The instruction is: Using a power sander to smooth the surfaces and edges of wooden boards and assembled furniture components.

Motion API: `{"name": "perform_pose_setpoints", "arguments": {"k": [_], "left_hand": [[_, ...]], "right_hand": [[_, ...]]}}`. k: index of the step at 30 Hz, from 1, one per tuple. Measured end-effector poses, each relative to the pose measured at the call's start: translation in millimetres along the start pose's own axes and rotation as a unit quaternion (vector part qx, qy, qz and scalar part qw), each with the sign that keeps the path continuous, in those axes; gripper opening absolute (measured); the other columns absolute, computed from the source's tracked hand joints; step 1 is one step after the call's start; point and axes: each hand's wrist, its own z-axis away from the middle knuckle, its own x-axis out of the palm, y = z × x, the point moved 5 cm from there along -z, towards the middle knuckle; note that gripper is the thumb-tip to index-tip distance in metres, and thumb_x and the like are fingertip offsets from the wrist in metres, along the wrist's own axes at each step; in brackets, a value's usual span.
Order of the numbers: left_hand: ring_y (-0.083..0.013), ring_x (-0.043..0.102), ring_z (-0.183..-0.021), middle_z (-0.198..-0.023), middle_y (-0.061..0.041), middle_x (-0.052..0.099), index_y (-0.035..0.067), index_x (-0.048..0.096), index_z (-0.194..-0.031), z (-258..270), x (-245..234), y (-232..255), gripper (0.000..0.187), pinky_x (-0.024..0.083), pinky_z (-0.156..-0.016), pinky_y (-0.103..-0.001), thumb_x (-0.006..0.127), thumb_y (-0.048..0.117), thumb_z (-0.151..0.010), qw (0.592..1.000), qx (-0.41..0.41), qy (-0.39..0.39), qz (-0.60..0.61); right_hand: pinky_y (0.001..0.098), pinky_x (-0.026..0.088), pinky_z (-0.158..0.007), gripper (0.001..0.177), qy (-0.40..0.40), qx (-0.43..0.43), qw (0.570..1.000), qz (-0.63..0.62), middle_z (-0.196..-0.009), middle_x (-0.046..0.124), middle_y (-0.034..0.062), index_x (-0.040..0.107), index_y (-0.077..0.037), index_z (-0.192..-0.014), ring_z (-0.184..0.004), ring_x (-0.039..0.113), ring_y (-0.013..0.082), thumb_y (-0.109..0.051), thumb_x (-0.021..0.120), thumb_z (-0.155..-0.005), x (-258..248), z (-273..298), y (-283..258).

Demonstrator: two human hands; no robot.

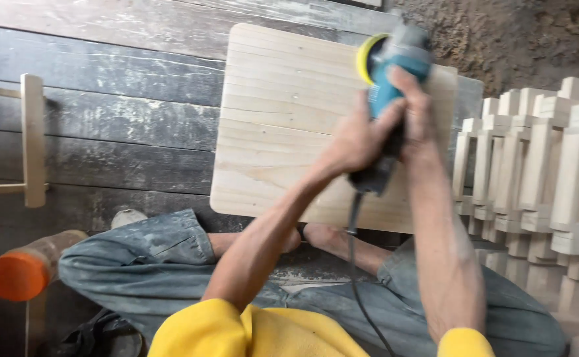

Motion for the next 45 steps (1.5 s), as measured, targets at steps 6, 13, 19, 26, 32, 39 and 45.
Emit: {"name": "perform_pose_setpoints", "arguments": {"k": [6,13,19,26,32,39,45], "left_hand": [[-0.0119,0.065,-0.107,-0.122,-0.009,0.071,0.009,0.062,-0.130,42.9,-148.8,-15.5,0.042,0.058,-0.097,-0.031,0.056,0.038,-0.100,0.968,0.151,0.140,0.141],[-0.0111,0.063,-0.108,-0.117,-0.007,0.061,0.010,0.046,-0.133,60.5,-169.6,-13.2,0.057,0.059,-0.090,-0.029,0.050,0.056,-0.099,0.975,0.057,0.201,0.078],[-0.0147,0.064,-0.104,-0.117,-0.012,0.067,0.013,0.057,-0.125,0.0,-48.1,-12.3,0.039,0.057,-0.098,-0.037,0.053,0.044,-0.102,0.976,0.146,0.095,0.129],[-0.0391,0.074,-0.107,-0.125,-0.029,0.071,0.004,0.042,-0.136,5.8,107.7,39.5,0.081,0.059,-0.088,-0.048,0.045,0.061,-0.080,0.994,0.002,-0.091,0.057],[-0.0479,0.067,-0.124,-0.138,-0.038,0.061,0.011,0.022,-0.156,48.7,91.8,-7.4,0.093,0.053,-0.107,-0.058,0.042,0.070,-0.086,0.992,-0.031,-0.120,-0.022],[-0.0522,0.057,-0.131,-0.133,-0.048,0.054,-0.013,0.027,-0.159,167.9,-72.9,-59.6,0.085,0.031,-0.119,-0.066,0.045,0.050,-0.105,0.982,-0.053,0.180,-0.035],[-0.0305,0.049,-0.116,-0.132,-0.021,0.049,-0.006,0.033,-0.158,218.0,-105.7,-67.6,0.068,0.037,-0.112,-0.058,0.043,0.045,-0.114,0.964,0.060,0.254,-0.047]], "right_hand": [[0.0278,0.053,-0.061,0.028,-0.131,0.034,0.989,0.054,-0.076,0.069,0.0011,0.076,-0.009,-0.087,-0.062,0.061,0.0132,-0.032,0.083,-0.074,183.4,49.2,33.0],[0.0344,0.057,-0.055,0.034,-0.229,0.067,0.971,-0.010,-0.060,0.066,0.0062,0.067,-0.008,-0.068,-0.052,0.063,0.0190,-0.036,0.085,-0.060,215.0,72.4,21.8],[0.0278,0.053,-0.066,0.034,-0.097,0.023,0.988,0.116,-0.076,0.070,0.0004,0.074,-0.015,-0.088,-0.067,0.064,0.0149,-0.044,0.080,-0.072,77.6,28.9,-6.6],[0.0239,0.058,-0.075,0.062,-0.001,0.012,1.000,-0.020,-0.098,0.072,0.0045,0.067,-0.007,-0.119,-0.081,0.068,0.0155,-0.042,0.083,-0.070,-99.6,52.3,-62.2],[0.0267,0.056,-0.064,0.047,0.051,0.032,0.998,-0.034,-0.085,0.070,0.0052,0.072,-0.009,-0.108,-0.068,0.066,0.0141,-0.042,0.085,-0.077,-105.7,66.6,-1.5],[0.0393,0.056,-0.081,0.057,-0.091,0.079,0.992,0.047,-0.093,0.071,0.0112,0.075,-0.008,-0.109,-0.085,0.070,0.0227,-0.044,0.088,-0.067,113.3,170.0,80.5],[0.0474,0.053,-0.100,0.082,-0.211,0.115,0.961,0.135,-0.110,0.071,0.0180,0.070,-0.001,-0.122,-0.108,0.071,0.0305,-0.048,0.084,-0.056,156.5,224.1,69.7]]}}
